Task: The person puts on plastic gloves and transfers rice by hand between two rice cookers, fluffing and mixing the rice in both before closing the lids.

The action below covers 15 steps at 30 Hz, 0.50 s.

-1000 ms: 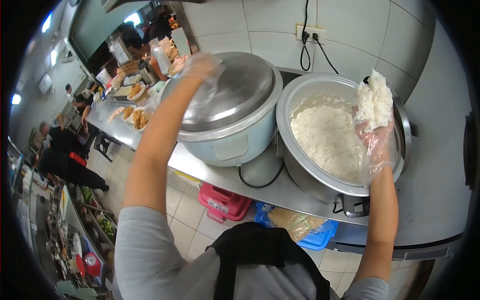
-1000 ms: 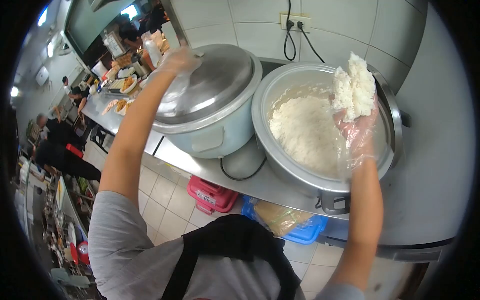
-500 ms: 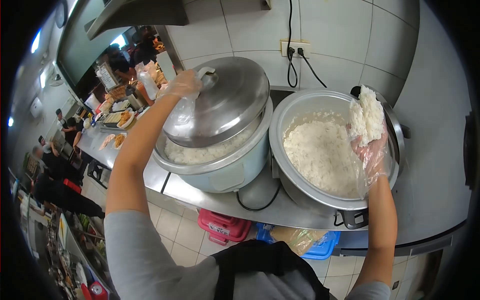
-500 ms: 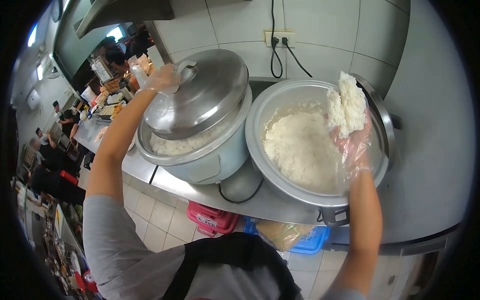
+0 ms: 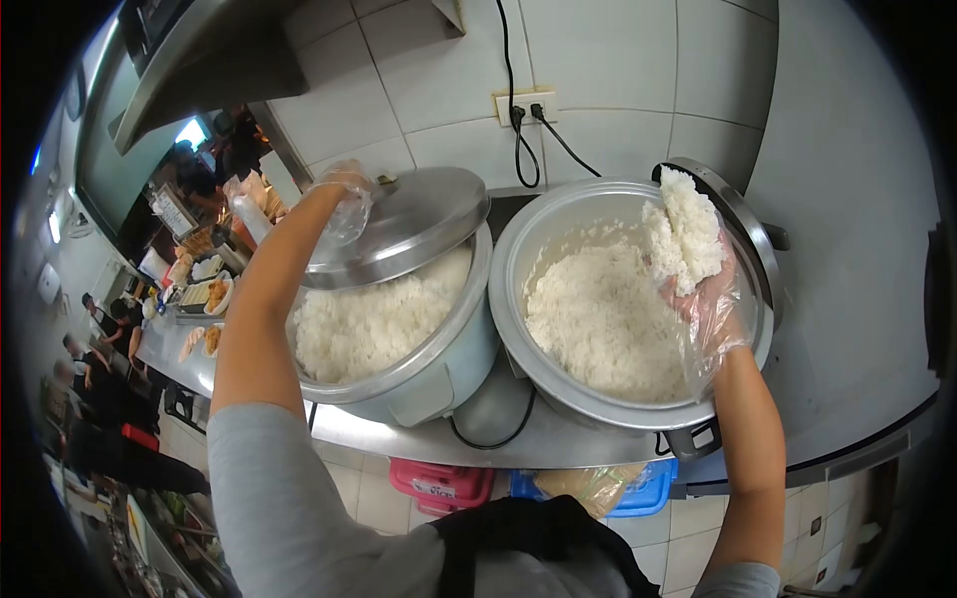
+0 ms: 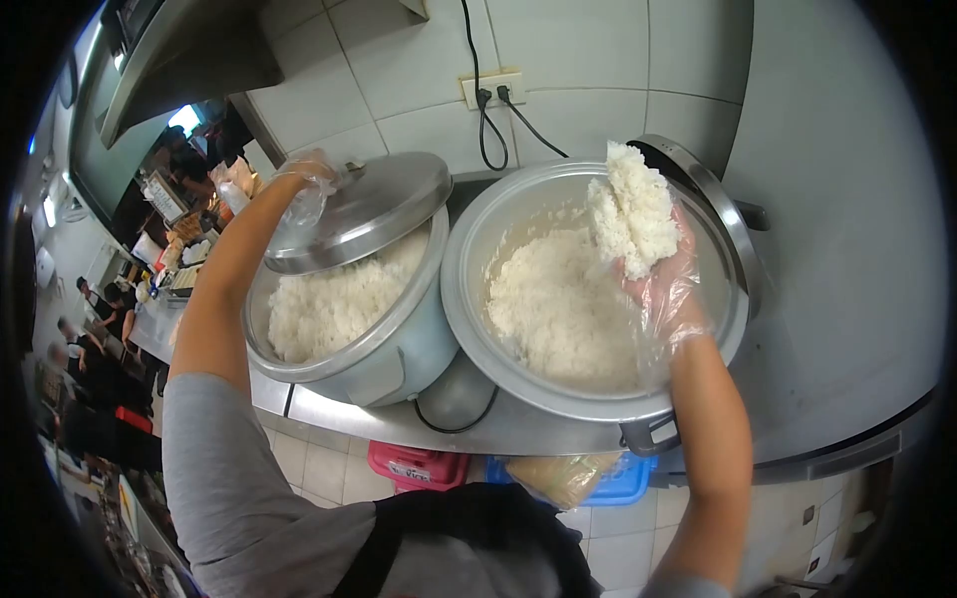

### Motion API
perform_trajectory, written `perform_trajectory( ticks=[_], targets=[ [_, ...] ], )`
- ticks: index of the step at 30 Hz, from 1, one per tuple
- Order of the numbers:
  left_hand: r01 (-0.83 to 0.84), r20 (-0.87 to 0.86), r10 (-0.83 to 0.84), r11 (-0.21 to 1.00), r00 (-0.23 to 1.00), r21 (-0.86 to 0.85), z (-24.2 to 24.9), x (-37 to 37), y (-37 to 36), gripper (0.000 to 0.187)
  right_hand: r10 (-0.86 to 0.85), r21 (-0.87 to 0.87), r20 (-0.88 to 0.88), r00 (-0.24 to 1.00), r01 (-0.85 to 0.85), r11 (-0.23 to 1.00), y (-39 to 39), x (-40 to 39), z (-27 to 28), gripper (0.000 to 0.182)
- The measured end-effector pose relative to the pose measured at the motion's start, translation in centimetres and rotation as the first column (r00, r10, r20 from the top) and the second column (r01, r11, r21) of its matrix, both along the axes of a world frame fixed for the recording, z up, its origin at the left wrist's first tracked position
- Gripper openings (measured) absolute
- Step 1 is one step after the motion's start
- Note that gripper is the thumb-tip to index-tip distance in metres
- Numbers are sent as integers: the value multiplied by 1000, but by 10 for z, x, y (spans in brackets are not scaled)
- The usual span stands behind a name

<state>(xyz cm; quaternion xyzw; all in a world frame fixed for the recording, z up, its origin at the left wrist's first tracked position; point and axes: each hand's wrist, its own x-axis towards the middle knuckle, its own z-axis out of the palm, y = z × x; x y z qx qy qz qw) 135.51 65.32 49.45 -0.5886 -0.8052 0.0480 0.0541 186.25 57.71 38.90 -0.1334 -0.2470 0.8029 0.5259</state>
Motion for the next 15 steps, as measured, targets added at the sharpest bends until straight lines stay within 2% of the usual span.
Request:
perform_trajectory(
  ticks=[1,2,4,5,7,8,9,11,12,14,15],
  targets=[
    [34,35,-31,995,999,-94,3,-2,6,45,0,-28,7,1000,1,1000,-1,-1,1,52],
    [40,27,-38,995,999,-87,2,-3,11,45,-7,-21,-1,1000,7,1000,-2,-2,3,52],
    [98,-129,-113,989,985,-114,0,3,16,42,-18,-44,77,997,21,999,-5,-4,6,49],
    [107,-137,-121,989,983,-106,0,3,23,42,-28,-36,70,997,30,999,-6,-5,9,49],
    [69,-162,-102,978,981,-197,-10,-17,46,36,-20,-83,33,999,23,996,-11,-10,17,47],
    [140,-153,-181,960,972,-244,-14,-29,57,34,-54,-149,44,998,60,987,-15,-11,21,46],
    [145,-160,-187,959,969,-242,-9,-24,56,34,-62,-146,37,997,66,987,-16,-12,24,46],
    [111,-42,-123,967,991,-228,-3,-17,50,31,-77,-140,63,995,85,987,-18,-13,26,45],
    [106,-47,-120,967,992,-234,2,-10,47,31,-73,-146,57,996,81,986,-20,-12,27,45],
    [153,-257,-269,905,928,-397,8,0,40,33,-50,-164,74,996,62,985,-21,-14,28,44],
    [143,-253,-260,904,932,-403,4,-21,50,33,-38,-170,76,996,50,984,-20,-15,27,44]
  ],
)
